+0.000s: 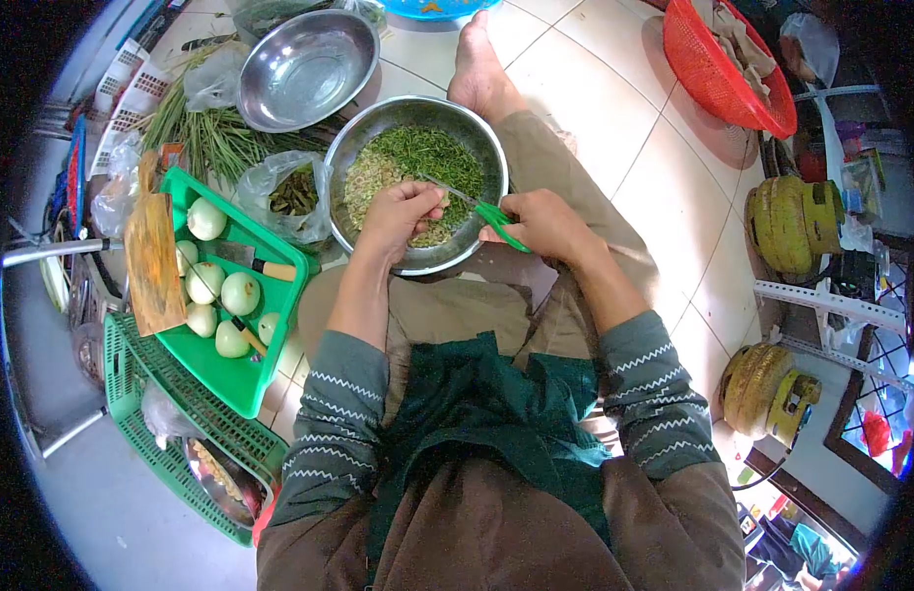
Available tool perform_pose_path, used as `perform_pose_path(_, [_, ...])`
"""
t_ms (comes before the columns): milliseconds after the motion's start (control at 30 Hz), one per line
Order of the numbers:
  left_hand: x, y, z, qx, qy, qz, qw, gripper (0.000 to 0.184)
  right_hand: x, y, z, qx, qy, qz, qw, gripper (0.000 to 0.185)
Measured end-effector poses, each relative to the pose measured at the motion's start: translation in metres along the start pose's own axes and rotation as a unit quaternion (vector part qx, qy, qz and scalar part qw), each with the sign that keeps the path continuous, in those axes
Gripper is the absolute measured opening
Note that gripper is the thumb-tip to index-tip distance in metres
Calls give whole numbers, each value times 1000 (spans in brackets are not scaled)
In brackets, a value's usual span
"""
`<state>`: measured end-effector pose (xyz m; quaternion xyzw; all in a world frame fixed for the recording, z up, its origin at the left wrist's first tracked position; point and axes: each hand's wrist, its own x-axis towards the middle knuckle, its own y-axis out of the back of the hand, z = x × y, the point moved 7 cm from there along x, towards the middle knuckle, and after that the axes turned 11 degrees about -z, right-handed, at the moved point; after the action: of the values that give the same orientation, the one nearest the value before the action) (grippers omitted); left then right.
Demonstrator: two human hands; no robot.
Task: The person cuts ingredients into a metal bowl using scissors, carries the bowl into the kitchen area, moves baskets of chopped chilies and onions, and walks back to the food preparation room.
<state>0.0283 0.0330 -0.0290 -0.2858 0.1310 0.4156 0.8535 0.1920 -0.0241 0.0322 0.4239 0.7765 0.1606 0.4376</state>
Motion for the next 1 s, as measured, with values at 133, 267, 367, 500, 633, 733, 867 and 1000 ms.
perform_pose_path(133, [-1,2,2,-9,-7,14,1000,16,-2,2,1,43,-3,16,999,53])
perform_pose_path(267, [-3,0,4,2,-11,15,1000,16,-2,-2,0,46,-1,8,999,52])
perform_pose_path(367, [0,2,2,8,-12,2,1000,14,-1,-1,-3,33,8,2,999,52])
perform_pose_path(500, [0,3,-1,-2,-4,10,1000,13,-1,-1,-3,29,8,5,1000,53])
perform_pose_path(633, [0,3,-2,5,1,9,1000,14,-2,-1,-2,17,11,16,1000,53])
perform_pose_path(733, [1,3,-3,15,-3,2,1000,14,-1,-2,-3,1,11,24,1000,52])
perform_pose_path(867, [1,1,-4,27,5,-3,1000,14,0,0,-5,-18,5,20,1000,51])
perform_pose_path(1000, [2,0,-3,24,12,4,1000,16,2,1,0,-7,23,40,999,52])
